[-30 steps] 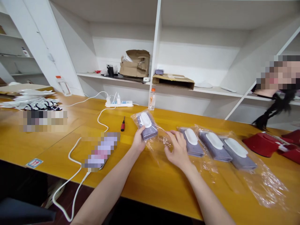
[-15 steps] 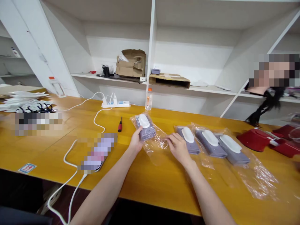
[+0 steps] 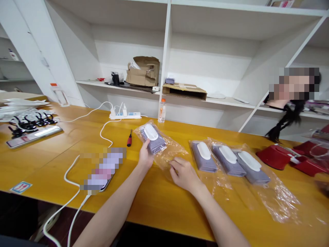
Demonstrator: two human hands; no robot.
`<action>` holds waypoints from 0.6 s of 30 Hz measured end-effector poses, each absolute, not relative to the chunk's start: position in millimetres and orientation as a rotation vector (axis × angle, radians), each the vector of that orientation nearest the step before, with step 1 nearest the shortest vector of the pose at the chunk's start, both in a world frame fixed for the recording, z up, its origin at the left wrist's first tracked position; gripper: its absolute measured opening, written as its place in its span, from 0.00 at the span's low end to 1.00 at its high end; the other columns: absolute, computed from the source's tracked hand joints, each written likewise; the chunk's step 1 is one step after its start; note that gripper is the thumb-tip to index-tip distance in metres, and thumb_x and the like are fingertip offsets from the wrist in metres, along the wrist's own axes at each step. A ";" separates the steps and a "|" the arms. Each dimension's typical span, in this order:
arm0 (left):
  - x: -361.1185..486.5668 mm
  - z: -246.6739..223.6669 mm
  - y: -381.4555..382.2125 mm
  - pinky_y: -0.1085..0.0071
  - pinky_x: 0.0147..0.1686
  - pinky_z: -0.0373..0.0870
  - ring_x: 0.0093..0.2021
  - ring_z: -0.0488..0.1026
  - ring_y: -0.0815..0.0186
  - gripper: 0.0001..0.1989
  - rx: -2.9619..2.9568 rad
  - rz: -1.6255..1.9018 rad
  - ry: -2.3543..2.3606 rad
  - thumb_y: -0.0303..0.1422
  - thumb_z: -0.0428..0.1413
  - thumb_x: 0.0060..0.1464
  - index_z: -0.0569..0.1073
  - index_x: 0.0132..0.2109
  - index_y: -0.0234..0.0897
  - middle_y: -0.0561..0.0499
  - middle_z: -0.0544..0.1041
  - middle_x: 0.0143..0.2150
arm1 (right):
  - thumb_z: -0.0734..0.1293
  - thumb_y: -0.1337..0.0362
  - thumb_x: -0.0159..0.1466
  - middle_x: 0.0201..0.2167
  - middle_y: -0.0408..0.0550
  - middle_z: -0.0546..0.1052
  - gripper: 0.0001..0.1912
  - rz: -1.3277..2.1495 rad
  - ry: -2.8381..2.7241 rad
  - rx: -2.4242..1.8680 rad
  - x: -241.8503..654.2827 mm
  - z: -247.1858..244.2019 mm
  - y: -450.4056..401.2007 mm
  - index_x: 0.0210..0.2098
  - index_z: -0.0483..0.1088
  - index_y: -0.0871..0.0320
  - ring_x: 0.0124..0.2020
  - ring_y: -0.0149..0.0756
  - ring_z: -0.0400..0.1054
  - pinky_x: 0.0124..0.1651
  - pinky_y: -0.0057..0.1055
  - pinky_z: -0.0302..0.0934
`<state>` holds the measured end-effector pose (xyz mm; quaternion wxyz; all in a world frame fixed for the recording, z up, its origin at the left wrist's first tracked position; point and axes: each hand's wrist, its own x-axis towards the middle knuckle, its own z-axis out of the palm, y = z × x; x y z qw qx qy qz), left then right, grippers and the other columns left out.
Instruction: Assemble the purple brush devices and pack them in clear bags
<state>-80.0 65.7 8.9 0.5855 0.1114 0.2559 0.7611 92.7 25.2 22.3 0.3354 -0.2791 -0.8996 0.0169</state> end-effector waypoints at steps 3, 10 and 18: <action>-78.4 12.0 63.2 0.66 0.43 0.69 0.40 0.74 0.64 0.13 0.287 1.864 0.562 0.32 0.52 0.52 0.70 0.46 0.38 0.50 0.77 0.39 | 0.57 0.70 0.57 0.29 0.46 0.72 0.14 0.552 -2.149 -0.938 76.6 9.4 32.1 0.39 0.69 0.56 0.28 0.33 0.66 0.33 0.30 0.59; -61.9 17.9 50.6 0.67 0.48 0.64 0.48 0.69 0.63 0.20 0.541 1.886 0.540 0.30 0.57 0.47 0.67 0.49 0.44 0.52 0.74 0.46 | 0.69 0.56 0.50 0.27 0.43 0.74 0.15 1.636 -1.115 -0.911 63.5 6.0 36.0 0.35 0.69 0.58 0.22 0.29 0.65 0.26 0.26 0.57; -65.3 19.5 52.5 0.69 0.48 0.62 0.49 0.68 0.64 0.17 0.579 1.960 0.514 0.29 0.58 0.46 0.69 0.45 0.42 0.51 0.74 0.46 | 0.71 0.60 0.46 0.25 0.38 0.74 0.16 1.682 -0.871 -1.009 72.1 10.9 38.3 0.35 0.69 0.54 0.22 0.26 0.63 0.25 0.22 0.53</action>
